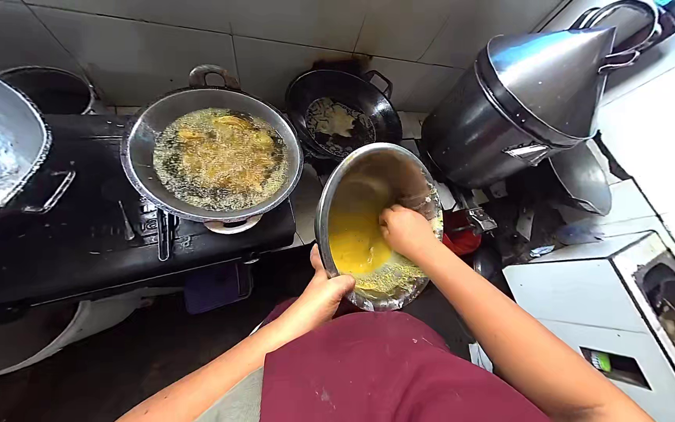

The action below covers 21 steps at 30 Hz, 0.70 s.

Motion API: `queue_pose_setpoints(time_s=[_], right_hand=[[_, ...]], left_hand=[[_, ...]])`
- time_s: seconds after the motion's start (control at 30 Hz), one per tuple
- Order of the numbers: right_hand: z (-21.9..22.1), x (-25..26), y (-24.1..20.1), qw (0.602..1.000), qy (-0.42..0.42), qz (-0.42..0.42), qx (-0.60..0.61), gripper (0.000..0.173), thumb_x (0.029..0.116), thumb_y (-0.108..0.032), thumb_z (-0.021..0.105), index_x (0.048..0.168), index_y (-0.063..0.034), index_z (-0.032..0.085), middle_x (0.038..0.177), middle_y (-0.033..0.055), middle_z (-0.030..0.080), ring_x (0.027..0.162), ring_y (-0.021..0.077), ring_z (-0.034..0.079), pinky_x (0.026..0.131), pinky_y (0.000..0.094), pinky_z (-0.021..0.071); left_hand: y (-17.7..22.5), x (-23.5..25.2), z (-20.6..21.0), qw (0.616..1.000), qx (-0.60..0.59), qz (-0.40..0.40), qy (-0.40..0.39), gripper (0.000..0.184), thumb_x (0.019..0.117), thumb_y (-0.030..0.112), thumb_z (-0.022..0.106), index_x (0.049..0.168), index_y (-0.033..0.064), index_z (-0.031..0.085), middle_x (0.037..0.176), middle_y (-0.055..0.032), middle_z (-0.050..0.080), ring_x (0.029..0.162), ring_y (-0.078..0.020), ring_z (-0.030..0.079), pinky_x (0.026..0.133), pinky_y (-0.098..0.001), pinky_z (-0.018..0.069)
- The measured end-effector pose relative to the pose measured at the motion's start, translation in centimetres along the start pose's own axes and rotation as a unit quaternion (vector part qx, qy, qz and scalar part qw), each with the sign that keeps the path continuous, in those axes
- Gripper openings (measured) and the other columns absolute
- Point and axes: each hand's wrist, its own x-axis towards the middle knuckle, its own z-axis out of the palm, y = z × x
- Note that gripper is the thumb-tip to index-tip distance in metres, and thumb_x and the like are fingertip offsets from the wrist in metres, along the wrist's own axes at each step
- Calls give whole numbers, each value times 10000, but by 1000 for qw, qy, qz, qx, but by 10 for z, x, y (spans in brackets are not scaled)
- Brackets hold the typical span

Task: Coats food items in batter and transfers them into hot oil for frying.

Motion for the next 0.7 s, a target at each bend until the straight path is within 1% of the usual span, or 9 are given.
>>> queue_pose_setpoints(time_s=[0.03,0.13,0.17,0.23,0.3,0.4,0.43,0.53,0.7], right_hand=[[0,0,-11,1000,-23,10,13,261,984,-201,635,1151,-15,711,1182,238,681,1120,437,660,916,647,527],[3,3,-49,984,-139,14,115,406,998,-311,627,1261,-6,680,1231,257,674,1189,434,633,1009,659,473],[4,6,-62,972,-180,1,151,433,1009,-348,618,1275,-12,677,1215,243,681,1157,399,647,1006,625,485],[4,15,-88,945,-240,-32,221,408,1035,-374,583,1176,-5,684,1031,180,681,921,283,654,849,509,524],[-6,24,-115,924,-272,-63,261,411,1067,-355,538,1122,30,669,1022,178,645,910,251,605,847,481,495],[-18,37,-154,936,-273,-152,164,425,1090,-324,471,1089,37,694,1047,220,667,976,318,634,897,557,486],[-22,41,-166,932,-285,-173,143,419,1094,-321,463,1079,27,696,1012,198,660,920,289,621,853,525,487],[-33,51,-193,895,-340,-188,218,360,1092,-335,482,951,-49,648,724,-6,517,574,64,456,551,255,409],[-94,86,-227,806,-363,-191,427,287,1097,-322,450,907,-142,568,664,-88,493,496,-3,404,459,167,348]], left_hand=[[-1,0,-1,1000,-6,16,12,983,825,-73,572,1575,67,-49,1206,-124,591,985,-97,694,849,-257,593],[-1,-1,-9,996,-41,63,57,1065,783,-83,592,1575,88,-99,1303,-149,540,1050,-124,684,867,-290,601],[-1,-3,-12,993,-53,71,71,1059,787,-77,588,1579,93,-95,1315,-154,537,1063,-142,683,869,-310,604],[3,-10,-21,988,-84,80,101,1018,822,-70,573,1587,101,-75,1309,-172,555,1067,-190,688,864,-356,614],[7,-21,-32,982,-110,95,124,917,867,-54,540,1587,88,-8,1277,-179,581,1062,-220,692,872,-389,615],[14,-41,-47,966,-158,116,171,680,923,-63,482,1525,40,183,1182,-203,641,1010,-278,716,846,-441,630],[17,-49,-51,959,-174,121,188,593,937,-71,463,1480,25,246,1150,-209,655,982,-293,724,826,-449,635],[21,-70,-68,937,-210,146,239,487,941,-74,430,1409,10,327,1103,-215,674,937,-310,734,796,-451,640],[17,-100,-96,886,-248,202,337,381,937,-64,400,1311,2,429,1076,-197,700,910,-289,744,770,-434,647]])
